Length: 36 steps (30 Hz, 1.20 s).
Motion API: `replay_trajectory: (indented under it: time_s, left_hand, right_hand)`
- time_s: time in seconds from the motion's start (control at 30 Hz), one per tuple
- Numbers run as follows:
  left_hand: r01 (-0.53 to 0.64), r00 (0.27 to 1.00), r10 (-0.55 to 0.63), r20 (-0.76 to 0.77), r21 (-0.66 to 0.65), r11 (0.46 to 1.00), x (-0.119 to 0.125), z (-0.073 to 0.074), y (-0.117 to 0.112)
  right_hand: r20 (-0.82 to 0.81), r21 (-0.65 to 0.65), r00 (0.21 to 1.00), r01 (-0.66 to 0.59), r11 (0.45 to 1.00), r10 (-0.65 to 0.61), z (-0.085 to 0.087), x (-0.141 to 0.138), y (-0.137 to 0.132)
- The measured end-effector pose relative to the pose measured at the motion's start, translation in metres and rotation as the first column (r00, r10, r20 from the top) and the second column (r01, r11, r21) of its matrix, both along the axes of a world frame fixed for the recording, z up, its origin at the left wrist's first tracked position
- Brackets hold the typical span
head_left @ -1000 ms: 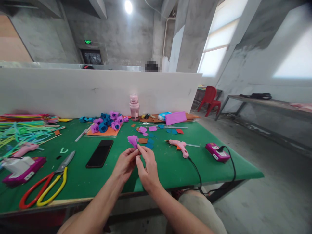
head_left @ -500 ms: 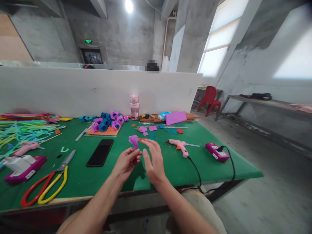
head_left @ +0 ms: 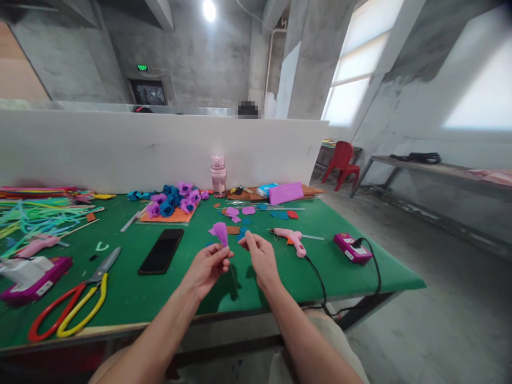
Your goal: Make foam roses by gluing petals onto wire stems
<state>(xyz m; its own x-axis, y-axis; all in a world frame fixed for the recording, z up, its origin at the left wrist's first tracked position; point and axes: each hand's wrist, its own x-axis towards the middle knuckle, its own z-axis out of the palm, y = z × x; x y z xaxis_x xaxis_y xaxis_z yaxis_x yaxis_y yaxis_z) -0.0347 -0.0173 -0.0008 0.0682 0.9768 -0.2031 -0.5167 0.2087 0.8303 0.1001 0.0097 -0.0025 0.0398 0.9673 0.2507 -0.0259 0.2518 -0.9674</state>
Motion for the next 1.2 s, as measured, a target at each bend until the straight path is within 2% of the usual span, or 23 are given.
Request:
replay_trajectory:
  time_s: [0.17, 0.3, 0.63, 0.93, 1.1, 1.2]
  left_hand:
    - [-0.011, 0.999, 0.015, -0.044, 0.094, 0.996, 0.007, 0.002, -0.003]
    - [-0.010, 0.997, 0.018, -0.075, 0.109, 0.994, 0.012, 0.001, -0.005]
    - [0.016, 0.994, -0.003, -0.106, 0.117, 0.993, 0.012, 0.002, -0.007]
    - [0.087, 0.993, -0.077, -0.090, 0.114, 0.990, 0.010, 0.001, -0.007]
    - [0.059, 0.997, -0.056, -0.062, 0.056, 0.997, 0.005, 0.005, -0.005]
    - [0.021, 0.998, -0.019, -0.060, 0.034, 0.999, 0.001, 0.006, -0.003]
  right_hand:
    - [0.250, 0.086, 0.967, -0.074, 0.994, 0.050, 0.007, -0.007, -0.012]
    - [0.299, 0.077, 0.953, -0.067, 0.995, 0.041, 0.008, -0.013, -0.016]
    - [0.218, 0.080, 0.975, -0.063, 0.995, 0.045, 0.009, -0.008, -0.014]
    - [0.103, 0.011, 0.982, -0.159, 0.987, 0.157, 0.007, -0.005, -0.011]
    - [-0.087, -0.045, 0.968, -0.240, 0.970, 0.236, 0.013, 0.003, -0.008]
    - [-0.199, -0.064, 0.962, -0.203, 0.977, 0.187, 0.012, 0.008, -0.003]
